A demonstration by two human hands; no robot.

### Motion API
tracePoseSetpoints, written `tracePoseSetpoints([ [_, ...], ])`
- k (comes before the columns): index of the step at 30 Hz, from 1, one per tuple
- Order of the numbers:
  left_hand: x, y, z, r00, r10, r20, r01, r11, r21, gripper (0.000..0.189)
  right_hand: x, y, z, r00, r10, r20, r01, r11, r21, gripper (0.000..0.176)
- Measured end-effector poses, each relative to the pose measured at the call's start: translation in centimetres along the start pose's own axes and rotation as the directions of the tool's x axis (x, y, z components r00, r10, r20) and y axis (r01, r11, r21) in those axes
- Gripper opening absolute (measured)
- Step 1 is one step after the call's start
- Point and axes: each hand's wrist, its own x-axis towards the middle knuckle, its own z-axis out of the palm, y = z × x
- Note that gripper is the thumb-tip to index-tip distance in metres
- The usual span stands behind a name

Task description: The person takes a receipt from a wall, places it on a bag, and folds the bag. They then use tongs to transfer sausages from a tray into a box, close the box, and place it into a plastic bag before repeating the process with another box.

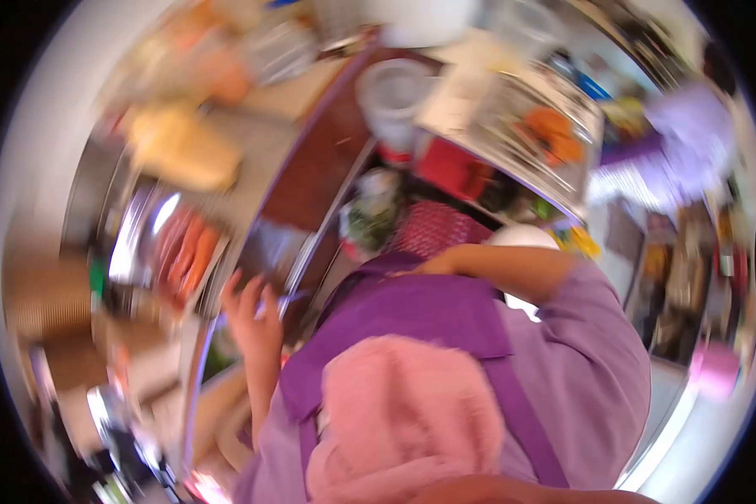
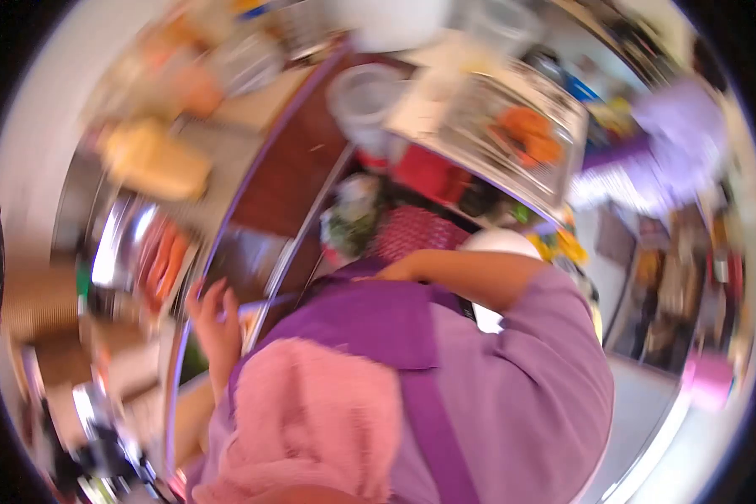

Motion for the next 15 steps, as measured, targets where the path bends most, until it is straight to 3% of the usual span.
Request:
tracePoseSetpoints([
  [1, -0.2, -0.8, -0.2, 0.995, 0.076, -0.063, -0.069, 0.992, 0.106, 0.019, -0.8, -1.7, -0.5, 0.979, 0.155, 0.132, -0.166, 0.983, 0.076, 0.064],
  [2, -0.5, -0.8, -1.0, 0.997, -0.067, -0.042, 0.067, 0.998, 0.013, 0.019, -1.1, -2.1, -1.8, 0.914, 0.309, 0.261, -0.344, 0.934, 0.097, 0.060],
  [3, -0.8, -1.9, -1.3, 0.991, -0.105, -0.084, 0.105, 0.994, 0.003, 0.017, -2.0, -1.0, -1.9, 0.935, 0.350, 0.060, -0.355, 0.931, 0.088, 0.053],
  [4, -1.0, -2.9, -2.1, 0.982, -0.163, -0.101, 0.164, 0.986, 0.007, 0.017, -1.0, -3.5, -2.7, 0.931, 0.333, 0.153, -0.340, 0.940, 0.023, 0.053],
  [6, -1.4, -5.6, -3.6, 0.970, -0.183, -0.161, 0.206, 0.969, 0.137, 0.018, -1.5, -10.9, -4.6, 0.772, 0.628, -0.097, -0.627, 0.778, 0.048, 0.047],
  [7, -1.5, -6.3, -5.0, 0.954, -0.222, -0.203, 0.256, 0.954, 0.156, 0.019, -0.7, -10.5, -5.6, 0.776, 0.625, -0.080, -0.626, 0.779, 0.013, 0.047],
  [9, -2.0, -7.8, -7.0, 0.912, -0.321, -0.256, 0.357, 0.927, 0.112, 0.020, 0.4, -9.8, -7.0, 0.860, 0.387, -0.333, -0.463, 0.866, -0.189, 0.035],
  [10, -2.0, -9.1, -7.7, 0.885, -0.386, -0.260, 0.413, 0.909, 0.053, 0.021, 1.8, -11.0, -7.3, 0.857, 0.223, -0.464, -0.347, 0.916, -0.201, 0.032],
  [11, -1.9, -10.7, -7.8, 0.901, -0.289, -0.325, 0.338, 0.935, 0.106, 0.023, 3.6, -12.4, -7.6, 0.811, 0.054, -0.583, -0.227, 0.947, -0.229, 0.030],
  [13, -1.0, -11.8, -8.2, 0.885, -0.325, -0.334, 0.367, 0.927, 0.070, 0.023, 7.5, -17.0, -8.6, 0.750, -0.248, -0.614, -0.043, 0.907, -0.420, 0.026],
  [15, 0.2, -12.9, -8.0, 0.864, -0.319, -0.390, 0.376, 0.924, 0.077, 0.026, 11.8, -19.9, -9.2, 0.669, -0.315, -0.673, 0.086, 0.933, -0.351, 0.026],
])
